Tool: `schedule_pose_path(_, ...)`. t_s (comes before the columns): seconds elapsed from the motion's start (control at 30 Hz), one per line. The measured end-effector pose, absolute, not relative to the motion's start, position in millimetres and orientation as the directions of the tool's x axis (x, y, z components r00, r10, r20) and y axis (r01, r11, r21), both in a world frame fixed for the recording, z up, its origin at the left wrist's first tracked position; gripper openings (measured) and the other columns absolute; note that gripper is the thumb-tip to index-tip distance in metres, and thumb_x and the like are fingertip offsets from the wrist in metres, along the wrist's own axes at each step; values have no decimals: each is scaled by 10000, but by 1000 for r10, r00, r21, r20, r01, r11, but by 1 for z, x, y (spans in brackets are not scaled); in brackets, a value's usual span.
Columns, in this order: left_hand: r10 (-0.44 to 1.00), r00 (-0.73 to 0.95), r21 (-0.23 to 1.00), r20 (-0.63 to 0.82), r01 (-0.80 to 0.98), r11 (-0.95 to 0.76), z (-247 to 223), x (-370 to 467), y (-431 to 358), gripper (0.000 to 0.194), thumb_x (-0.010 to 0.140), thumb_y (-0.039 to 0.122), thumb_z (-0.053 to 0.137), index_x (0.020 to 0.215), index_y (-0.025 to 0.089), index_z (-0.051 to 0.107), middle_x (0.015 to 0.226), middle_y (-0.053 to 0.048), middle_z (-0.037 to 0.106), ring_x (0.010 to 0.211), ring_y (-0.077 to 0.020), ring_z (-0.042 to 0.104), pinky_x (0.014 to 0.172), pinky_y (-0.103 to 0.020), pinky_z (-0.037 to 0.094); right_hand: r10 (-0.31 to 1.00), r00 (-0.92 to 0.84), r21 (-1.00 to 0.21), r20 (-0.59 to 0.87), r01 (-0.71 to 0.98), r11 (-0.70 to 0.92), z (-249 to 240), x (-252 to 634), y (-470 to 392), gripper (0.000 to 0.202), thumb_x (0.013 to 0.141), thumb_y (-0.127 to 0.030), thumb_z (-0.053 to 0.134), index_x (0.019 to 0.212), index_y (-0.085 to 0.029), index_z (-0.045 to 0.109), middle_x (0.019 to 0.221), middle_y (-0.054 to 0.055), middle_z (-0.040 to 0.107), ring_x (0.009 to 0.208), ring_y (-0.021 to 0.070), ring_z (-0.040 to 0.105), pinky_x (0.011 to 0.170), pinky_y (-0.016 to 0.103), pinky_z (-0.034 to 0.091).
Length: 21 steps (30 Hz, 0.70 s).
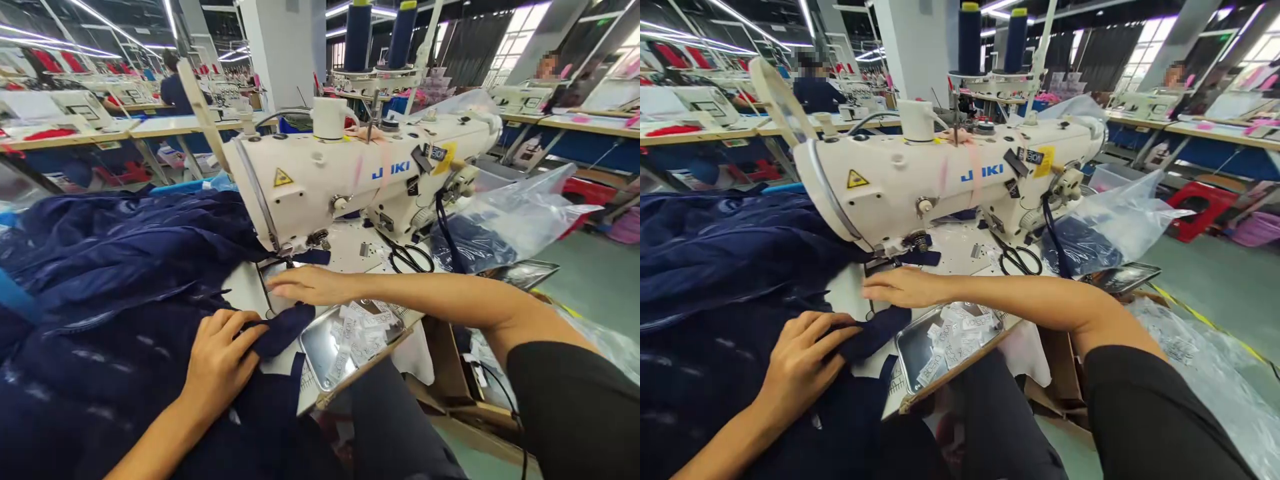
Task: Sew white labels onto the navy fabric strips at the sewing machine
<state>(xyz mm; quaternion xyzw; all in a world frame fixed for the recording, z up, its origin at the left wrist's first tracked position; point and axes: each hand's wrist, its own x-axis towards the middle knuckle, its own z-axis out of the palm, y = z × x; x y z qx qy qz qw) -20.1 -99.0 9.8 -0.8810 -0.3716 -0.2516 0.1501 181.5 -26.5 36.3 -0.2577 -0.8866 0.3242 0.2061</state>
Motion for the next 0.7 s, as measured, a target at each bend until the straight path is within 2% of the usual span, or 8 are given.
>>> schedule_pose_path(0.1,617,525,-4,586,764,-645,34,-1,-118,312,722,85,380,763,242,647,855,-33,649,820,-230,505,674,-373,341,609,-760,-581,228,396,711,42,228,-34,163,836,-219,475,856,-108,593,837,54,600,775,144,549,707,256,411)
schedule_pose_path(0.17,682,496,145,538,742,-654,53,12,-123,282,750,139,381,744,245,642,751,-5,640,748,-194,526,676,-348,360,626,-750,-508,213,462,727,44,251,-36,107,800,-158,505,721,-130,573,742,18,552,668,116,504,639,235,382)
schedule_pose_path(0.23,778,451,325,439,727,-605,66,26,-118,263,789,262,402,640,219,614,546,23,556,564,-138,491,578,-278,362,636,-757,-443,150,523,728,45,268,-40,124,777,-121,520,658,-137,553,719,5,524,625,100,468,611,228,351)
schedule_pose_path(0.33,889,360,452,283,768,-454,67,47,-94,403,762,446,432,464,186,512,388,42,382,411,-96,355,456,-239,270,644,-764,-378,41,585,718,45,285,-52,87,761,-121,555,677,-141,563,738,5,523,616,98,457,593,228,324)
schedule_pose_path(0.4,923,324,479,210,789,-386,55,60,-73,375,729,468,448,509,181,547,427,39,430,432,-100,374,467,-235,263,614,-789,-357,10,571,739,44,292,-61,19,757,-135,575,748,-151,579,761,6,532,635,105,467,587,227,318)
schedule_pose_path(0.53,945,259,551,199,768,-326,20,74,-45,305,735,406,435,625,170,595,563,9,550,524,-130,454,524,-239,302,505,-862,-274,-39,496,824,37,295,-73,165,772,-151,574,936,-171,562,858,28,552,663,121,479,577,236,313)
schedule_pose_path(0.63,958,182,630,220,723,-282,5,71,-44,280,714,401,468,591,174,575,554,15,530,528,-130,448,525,-236,313,494,-866,-208,-81,500,841,29,292,-76,197,761,-127,573,951,-173,550,891,39,554,643,121,476,555,241,304)
schedule_pose_path(0.7,968,116,693,222,680,-240,3,65,-49,281,681,413,516,527,180,545,505,29,484,504,-121,423,498,-229,303,494,-867,-217,-72,497,840,25,290,-77,172,751,-114,571,911,-175,548,876,34,556,632,118,472,546,238,301)
